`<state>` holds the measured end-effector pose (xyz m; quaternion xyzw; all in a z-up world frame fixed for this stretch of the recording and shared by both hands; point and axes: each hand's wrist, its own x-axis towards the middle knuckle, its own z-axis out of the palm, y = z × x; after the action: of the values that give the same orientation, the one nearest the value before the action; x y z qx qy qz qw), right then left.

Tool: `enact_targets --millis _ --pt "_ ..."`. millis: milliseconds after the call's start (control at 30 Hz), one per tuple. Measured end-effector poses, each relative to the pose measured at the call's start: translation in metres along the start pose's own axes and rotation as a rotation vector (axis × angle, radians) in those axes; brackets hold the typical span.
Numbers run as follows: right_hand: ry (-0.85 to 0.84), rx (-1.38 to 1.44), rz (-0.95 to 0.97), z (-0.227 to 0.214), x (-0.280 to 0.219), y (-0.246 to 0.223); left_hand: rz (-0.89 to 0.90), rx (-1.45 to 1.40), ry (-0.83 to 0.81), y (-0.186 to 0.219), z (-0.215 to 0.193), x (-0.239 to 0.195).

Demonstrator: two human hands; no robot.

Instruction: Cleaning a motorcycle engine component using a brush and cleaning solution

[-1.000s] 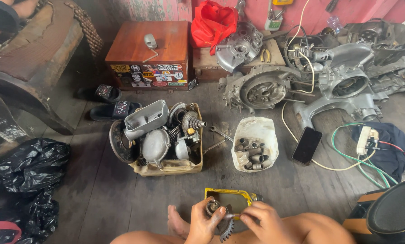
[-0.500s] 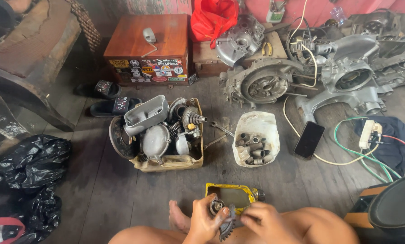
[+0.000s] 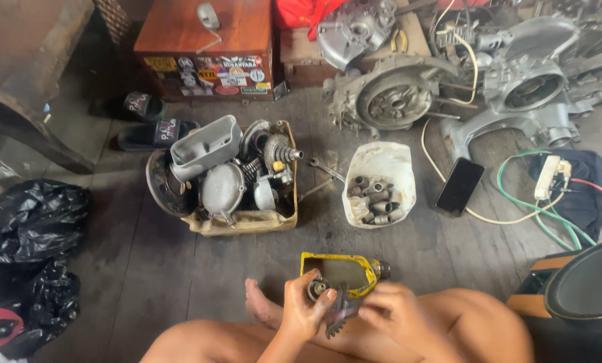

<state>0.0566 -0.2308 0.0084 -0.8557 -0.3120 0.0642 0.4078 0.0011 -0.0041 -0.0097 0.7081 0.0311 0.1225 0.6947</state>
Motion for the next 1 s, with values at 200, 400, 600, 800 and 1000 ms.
enact_targets --millis 200,400,600,800,1000 --pt "0.045 -0.048 0.083 0.0 -0.003 -0.016 -0.069 -0.085 -0.033 0.004 0.002 -0.005" --pt "0.114 -0.05 0.136 -0.002 0.003 -0.014 -0.072 -0.07 -0.039 0.012 -0.002 0.001" --pt "-0.024 0.006 0.21 -0.002 0.003 -0.011 -0.076 -0.05 -0.062 0.01 -0.001 0.004" --pt "-0.091 0.079 0.258 -0.007 -0.006 -0.006 -0.101 -0.037 -0.066 0.008 0.001 -0.004" --pt "-0.036 0.018 0.248 -0.011 0.004 -0.009 -0.087 -0.046 -0.063 0.006 -0.001 0.002"
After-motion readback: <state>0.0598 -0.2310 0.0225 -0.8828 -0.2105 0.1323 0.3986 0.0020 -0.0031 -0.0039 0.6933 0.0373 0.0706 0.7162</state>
